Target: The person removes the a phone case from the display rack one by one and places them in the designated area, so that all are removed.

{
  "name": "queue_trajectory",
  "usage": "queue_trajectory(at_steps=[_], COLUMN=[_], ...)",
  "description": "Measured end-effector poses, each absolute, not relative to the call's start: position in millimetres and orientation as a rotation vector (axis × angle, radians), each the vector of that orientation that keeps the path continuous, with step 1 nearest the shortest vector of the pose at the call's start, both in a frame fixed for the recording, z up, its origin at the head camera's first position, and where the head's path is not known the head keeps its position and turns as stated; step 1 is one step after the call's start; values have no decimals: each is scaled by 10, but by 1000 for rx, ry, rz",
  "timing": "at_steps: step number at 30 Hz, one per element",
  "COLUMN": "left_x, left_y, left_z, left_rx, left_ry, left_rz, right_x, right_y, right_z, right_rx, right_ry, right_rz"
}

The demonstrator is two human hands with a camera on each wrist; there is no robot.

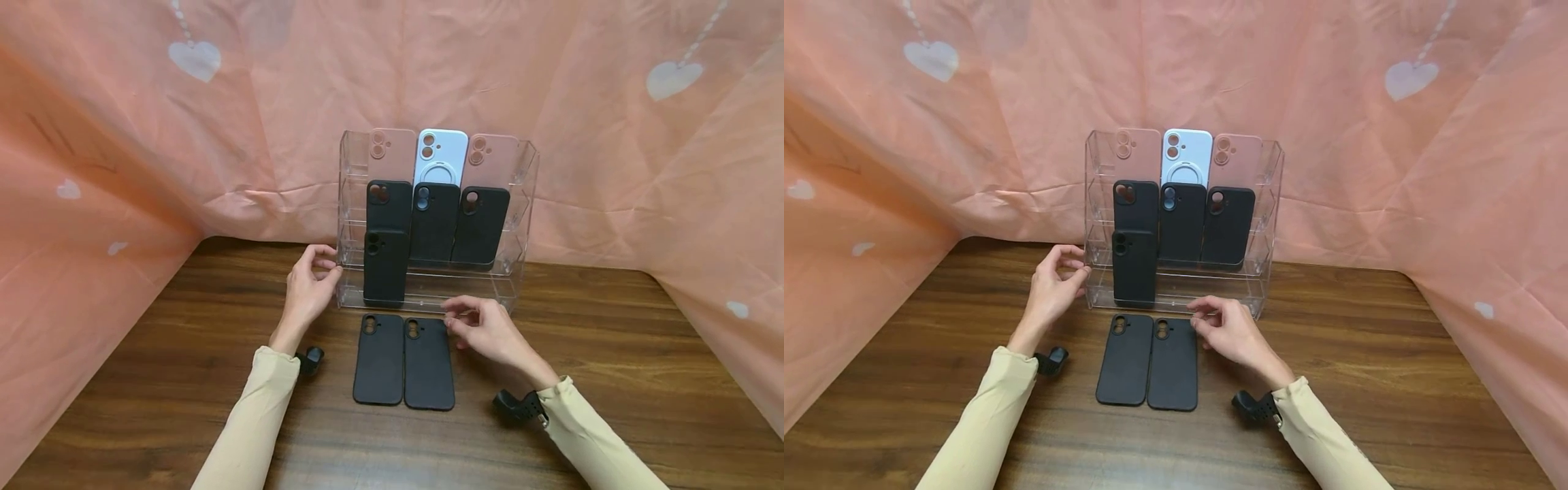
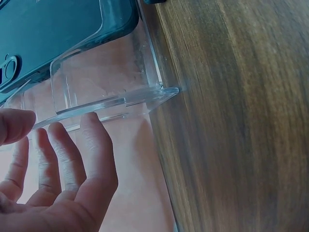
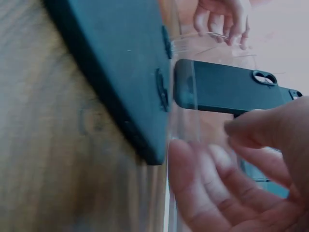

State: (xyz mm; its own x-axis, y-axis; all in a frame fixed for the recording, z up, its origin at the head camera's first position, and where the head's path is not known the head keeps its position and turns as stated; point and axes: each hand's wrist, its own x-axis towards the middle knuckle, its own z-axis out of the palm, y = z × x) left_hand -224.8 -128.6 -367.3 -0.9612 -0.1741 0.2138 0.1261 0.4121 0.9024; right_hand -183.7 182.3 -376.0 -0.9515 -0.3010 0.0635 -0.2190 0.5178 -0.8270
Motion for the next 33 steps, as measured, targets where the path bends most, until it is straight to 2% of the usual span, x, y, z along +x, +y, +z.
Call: queue_trajectory(at_steps=[17, 33], left_x=[-2247, -2244], left_y=[-1288, -1290], left_z=[-3670, -3674], left_rx=[28, 3], left_ry=[-2384, -2389], left_rz=[-1596, -1565], right_x=[-2151, -2368], right_y=[1496, 1277], right_z=[-3552, -3572], right_rx=[-689, -668], right_ry=[2776, 2710], right_rz=[-1822, -1955])
